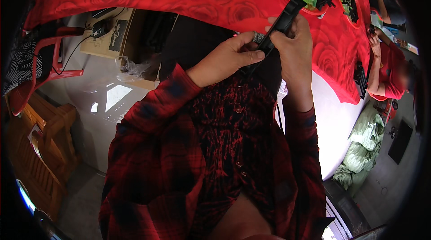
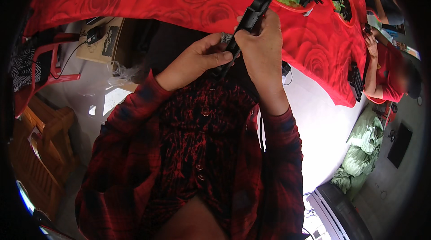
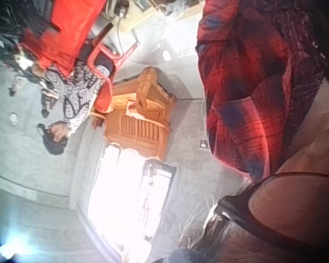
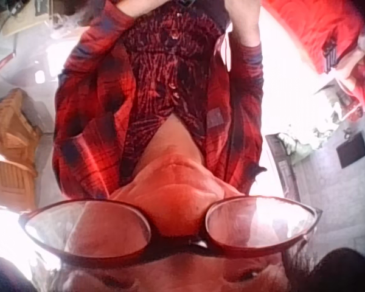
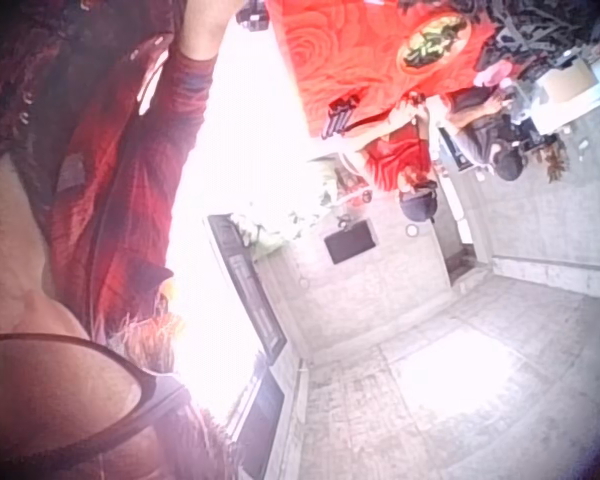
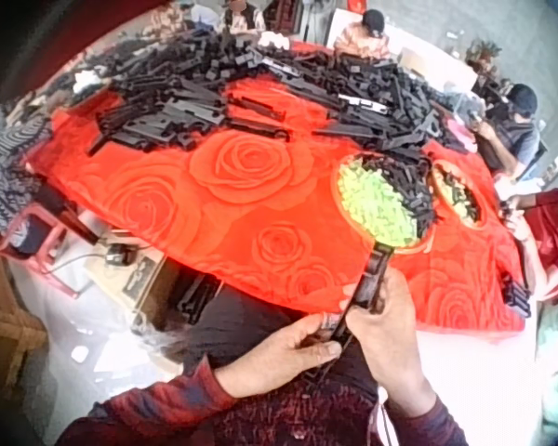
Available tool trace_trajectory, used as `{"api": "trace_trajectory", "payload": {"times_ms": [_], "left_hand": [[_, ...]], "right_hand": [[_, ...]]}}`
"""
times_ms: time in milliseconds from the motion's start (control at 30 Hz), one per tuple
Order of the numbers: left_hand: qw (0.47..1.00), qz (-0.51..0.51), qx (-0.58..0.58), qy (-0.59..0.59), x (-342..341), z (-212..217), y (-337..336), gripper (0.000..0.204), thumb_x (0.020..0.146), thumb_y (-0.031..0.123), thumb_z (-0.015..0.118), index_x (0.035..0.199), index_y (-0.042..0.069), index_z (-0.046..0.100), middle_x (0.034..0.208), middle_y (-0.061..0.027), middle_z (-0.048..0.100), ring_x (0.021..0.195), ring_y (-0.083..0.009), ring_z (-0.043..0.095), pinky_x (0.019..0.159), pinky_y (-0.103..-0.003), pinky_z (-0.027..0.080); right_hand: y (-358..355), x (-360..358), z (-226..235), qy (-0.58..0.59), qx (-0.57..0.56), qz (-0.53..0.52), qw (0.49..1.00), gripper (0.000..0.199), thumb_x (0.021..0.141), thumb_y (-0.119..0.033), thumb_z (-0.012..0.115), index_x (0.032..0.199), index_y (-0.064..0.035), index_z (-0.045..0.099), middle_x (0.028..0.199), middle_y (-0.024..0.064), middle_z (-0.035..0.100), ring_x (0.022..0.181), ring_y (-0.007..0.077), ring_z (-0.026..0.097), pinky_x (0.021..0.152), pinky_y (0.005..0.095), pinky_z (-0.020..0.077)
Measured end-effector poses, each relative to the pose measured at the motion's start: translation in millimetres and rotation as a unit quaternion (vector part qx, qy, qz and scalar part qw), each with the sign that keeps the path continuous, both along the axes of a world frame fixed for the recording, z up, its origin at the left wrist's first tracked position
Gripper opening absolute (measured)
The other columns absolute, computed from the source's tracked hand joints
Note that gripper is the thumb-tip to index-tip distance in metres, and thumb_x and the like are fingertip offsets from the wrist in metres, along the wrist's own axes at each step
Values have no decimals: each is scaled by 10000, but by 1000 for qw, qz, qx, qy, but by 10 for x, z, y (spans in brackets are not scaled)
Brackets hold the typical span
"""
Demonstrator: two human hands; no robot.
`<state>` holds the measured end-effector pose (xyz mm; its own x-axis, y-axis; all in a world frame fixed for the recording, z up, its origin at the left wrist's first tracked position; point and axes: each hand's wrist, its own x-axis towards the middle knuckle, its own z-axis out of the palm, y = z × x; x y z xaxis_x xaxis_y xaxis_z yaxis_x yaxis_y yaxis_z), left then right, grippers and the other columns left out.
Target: The person assembles small plastic components and small connectors by hand.
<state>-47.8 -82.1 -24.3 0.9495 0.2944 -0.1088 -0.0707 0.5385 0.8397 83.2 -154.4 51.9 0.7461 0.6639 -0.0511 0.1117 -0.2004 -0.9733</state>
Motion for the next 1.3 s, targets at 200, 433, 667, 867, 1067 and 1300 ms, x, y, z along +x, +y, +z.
{"api": "trace_trajectory", "payload": {"times_ms": [200, 433, 667, 867, 1067, 1300], "left_hand": [[996, 34, 80, 14, 1, 39, -66, 232, 1052, 216, 536, 1176, 24, 573, 1007, -2, 597, 909, -79, 581, 815, -253, 476], [996, 74, 2, 39, 2, 134, -119, 177, 1055, 152, 510, 1149, 11, 566, 966, -10, 579, 838, -88, 591, 746, -247, 520], [994, 102, 22, 40, 14, 200, -122, 143, 1030, 80, 534, 1139, -5, 569, 930, -30, 589, 777, -92, 595, 681, -246, 525], [995, 81, 36, 51, -3, 218, -87, 209, 1031, 31, 504, 1230, -11, 553, 1043, -36, 613, 856, -93, 605, 743, -244, 527], [988, 141, 45, 47, 27, 243, -126, 107, 985, 75, 608, 1050, -11, 607, 803, -33, 609, 687, -75, 593, 600, -242, 515], [979, 155, 106, 81, 14, 311, -101, 99, 957, 65, 622, 993, -28, 617, 756, -61, 644, 650, -85, 624, 569, -245, 525]], "right_hand": [[-12, 67, -22, 1, 1, 26, 1000, 241, 801, 40, 586, 1029, 30, 507, 851, 42, 566, 747, 93, 543, 642, 252, 446], [26, 3, 10, -17, 0, 20, 1000, 228, 818, 19, 596, 1022, 34, 497, 854, 45, 571, 740, 98, 550, 642, 259, 457], [-22, -53, 119, -68, -93, 56, 992, 249, 884, -13, 613, 1119, 22, 539, 970, 54, 611, 836, 102, 568, 754, 266, 470], [-39, -48, 103, -77, -93, 59, 991, 228, 866, -10, 627, 1079, 17, 550, 917, 33, 600, 829, 95, 566, 752, 260, 468], [-16, -95, 137, -64, -98, 34, 993, 234, 857, 0, 621, 1078, 23, 549, 912, 32, 605, 814, 94, 578, 754, 260, 475], [-55, -23, 76, -28, -81, 55, 995, 238, 856, 26, 606, 1081, 18, 531, 909, 43, 606, 810, 103, 584, 745, 269, 478]]}}
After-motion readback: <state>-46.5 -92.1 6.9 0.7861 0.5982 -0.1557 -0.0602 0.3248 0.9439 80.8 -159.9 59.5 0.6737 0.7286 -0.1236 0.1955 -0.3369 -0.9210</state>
